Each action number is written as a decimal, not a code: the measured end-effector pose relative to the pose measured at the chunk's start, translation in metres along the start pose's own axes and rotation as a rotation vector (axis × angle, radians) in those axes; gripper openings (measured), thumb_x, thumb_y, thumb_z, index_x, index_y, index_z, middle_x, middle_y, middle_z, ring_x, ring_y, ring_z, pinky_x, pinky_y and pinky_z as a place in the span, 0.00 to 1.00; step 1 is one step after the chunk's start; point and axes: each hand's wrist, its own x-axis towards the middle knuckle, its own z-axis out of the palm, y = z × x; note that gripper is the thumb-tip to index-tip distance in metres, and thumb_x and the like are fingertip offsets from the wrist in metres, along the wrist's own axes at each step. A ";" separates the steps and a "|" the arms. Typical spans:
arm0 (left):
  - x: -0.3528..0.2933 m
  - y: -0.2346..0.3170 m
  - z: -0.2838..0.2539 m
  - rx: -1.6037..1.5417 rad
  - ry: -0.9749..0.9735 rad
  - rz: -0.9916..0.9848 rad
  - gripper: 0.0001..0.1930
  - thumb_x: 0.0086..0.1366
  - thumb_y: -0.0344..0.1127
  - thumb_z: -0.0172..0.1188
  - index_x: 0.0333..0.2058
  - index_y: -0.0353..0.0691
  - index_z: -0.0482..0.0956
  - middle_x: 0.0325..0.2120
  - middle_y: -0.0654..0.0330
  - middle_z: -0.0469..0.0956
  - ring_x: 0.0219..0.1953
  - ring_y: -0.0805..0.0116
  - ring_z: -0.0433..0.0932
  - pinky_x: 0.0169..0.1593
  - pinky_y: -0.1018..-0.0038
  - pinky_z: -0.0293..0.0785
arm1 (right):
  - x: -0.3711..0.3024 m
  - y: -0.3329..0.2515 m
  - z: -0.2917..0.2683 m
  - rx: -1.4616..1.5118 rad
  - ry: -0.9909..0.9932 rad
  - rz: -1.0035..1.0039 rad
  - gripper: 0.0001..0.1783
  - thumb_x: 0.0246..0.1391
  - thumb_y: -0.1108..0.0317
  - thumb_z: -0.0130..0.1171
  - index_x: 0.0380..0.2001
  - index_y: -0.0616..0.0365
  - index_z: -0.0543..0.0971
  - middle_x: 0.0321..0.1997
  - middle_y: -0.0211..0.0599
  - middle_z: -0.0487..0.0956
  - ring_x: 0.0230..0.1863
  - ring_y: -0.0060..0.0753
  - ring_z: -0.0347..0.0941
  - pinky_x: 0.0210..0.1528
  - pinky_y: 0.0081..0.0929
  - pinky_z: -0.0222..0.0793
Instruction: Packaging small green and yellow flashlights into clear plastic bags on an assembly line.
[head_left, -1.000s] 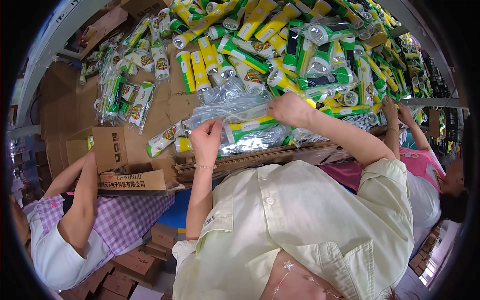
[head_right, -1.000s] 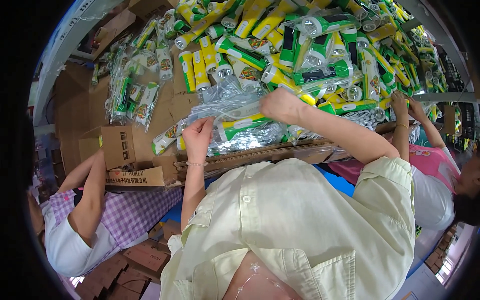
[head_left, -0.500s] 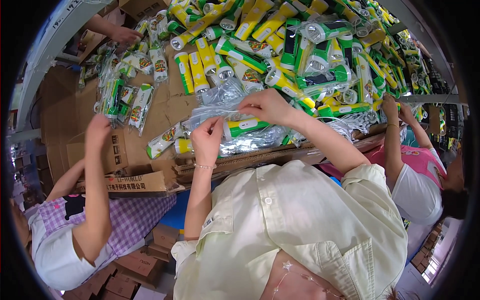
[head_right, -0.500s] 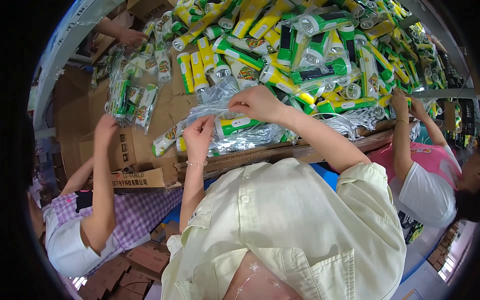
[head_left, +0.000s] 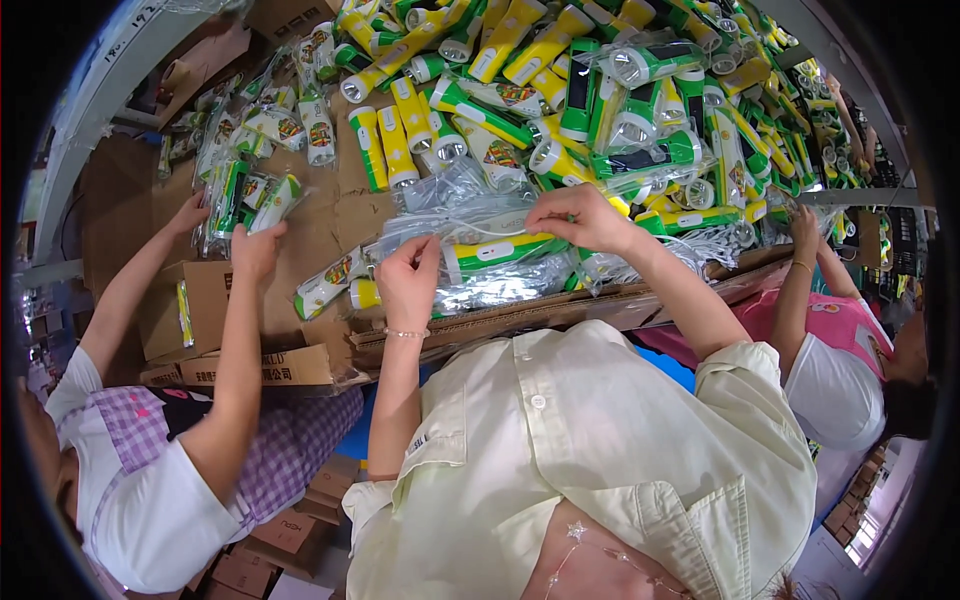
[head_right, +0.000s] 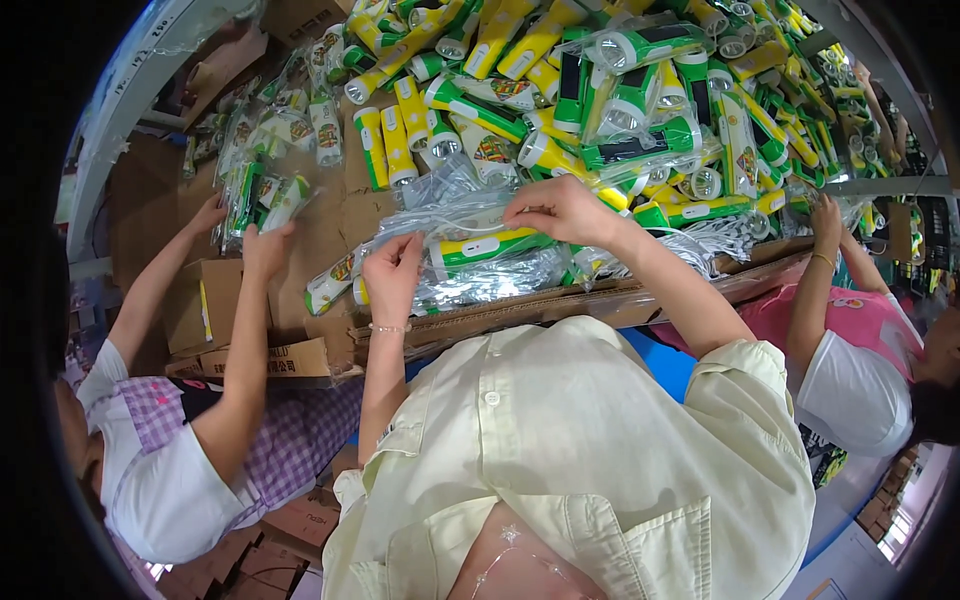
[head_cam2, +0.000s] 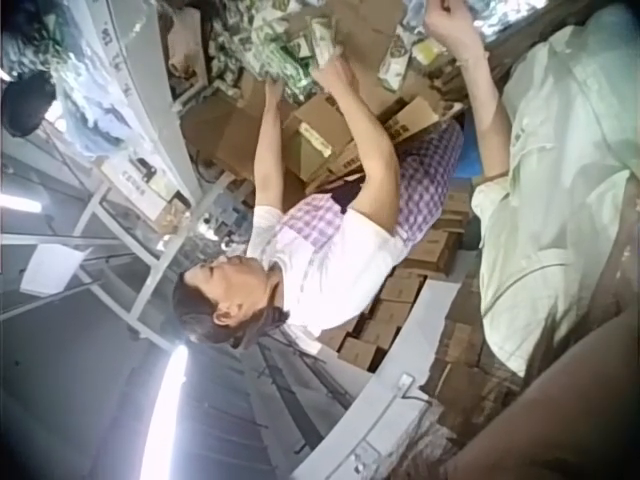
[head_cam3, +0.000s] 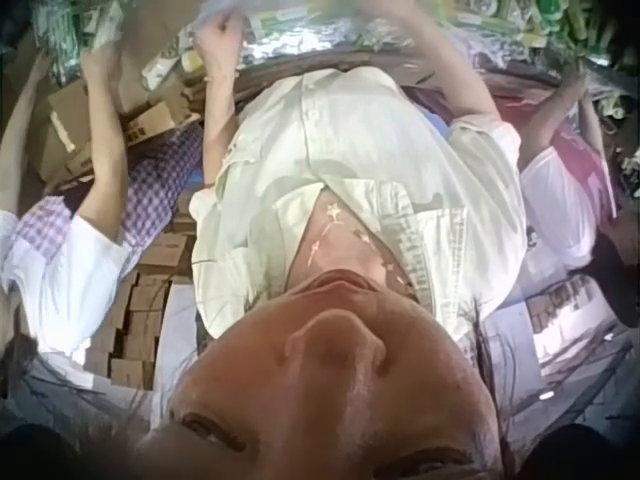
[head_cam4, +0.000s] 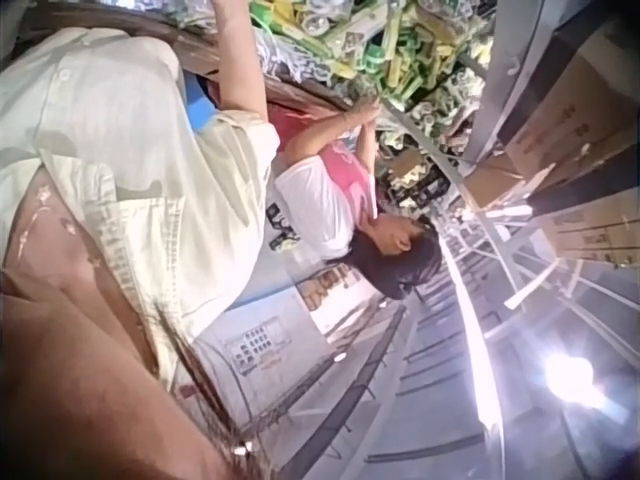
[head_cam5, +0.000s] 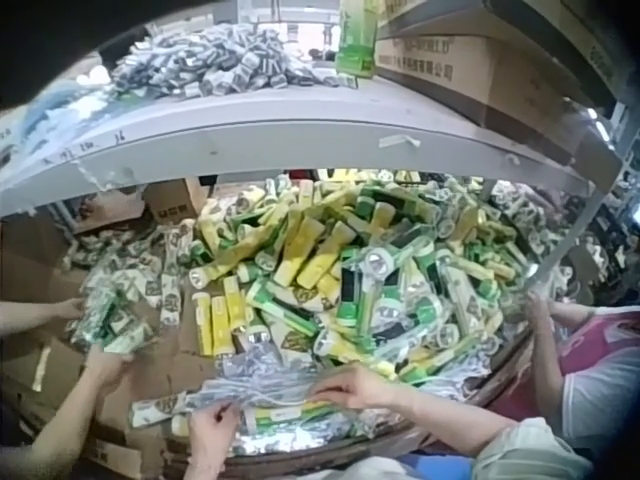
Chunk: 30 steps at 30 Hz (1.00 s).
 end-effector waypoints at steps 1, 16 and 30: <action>0.003 -0.008 0.000 -0.027 -0.008 -0.014 0.10 0.60 0.34 0.60 0.32 0.31 0.81 0.14 0.68 0.73 0.15 0.84 0.67 0.19 0.84 0.62 | -0.001 -0.002 -0.001 0.112 0.024 0.040 0.04 0.51 0.75 0.59 0.32 0.63 0.80 0.31 0.32 0.79 0.32 0.19 0.74 0.32 0.18 0.69; -0.004 -0.001 -0.016 -0.226 -0.259 -0.094 0.10 0.57 0.30 0.61 0.38 0.34 0.80 0.19 0.62 0.78 0.20 0.78 0.74 0.26 0.82 0.70 | 0.031 0.002 0.040 -0.526 0.047 -0.107 0.07 0.49 0.62 0.56 0.23 0.49 0.79 0.29 0.25 0.78 0.29 0.39 0.76 0.29 0.34 0.71; -0.011 -0.006 -0.015 -0.144 -0.068 0.012 0.05 0.56 0.26 0.61 0.32 0.31 0.80 0.22 0.62 0.79 0.23 0.81 0.75 0.27 0.84 0.69 | 0.075 -0.041 0.076 -0.366 0.137 -0.340 0.11 0.43 0.55 0.64 0.27 0.48 0.80 0.26 0.25 0.78 0.32 0.31 0.73 0.41 0.32 0.70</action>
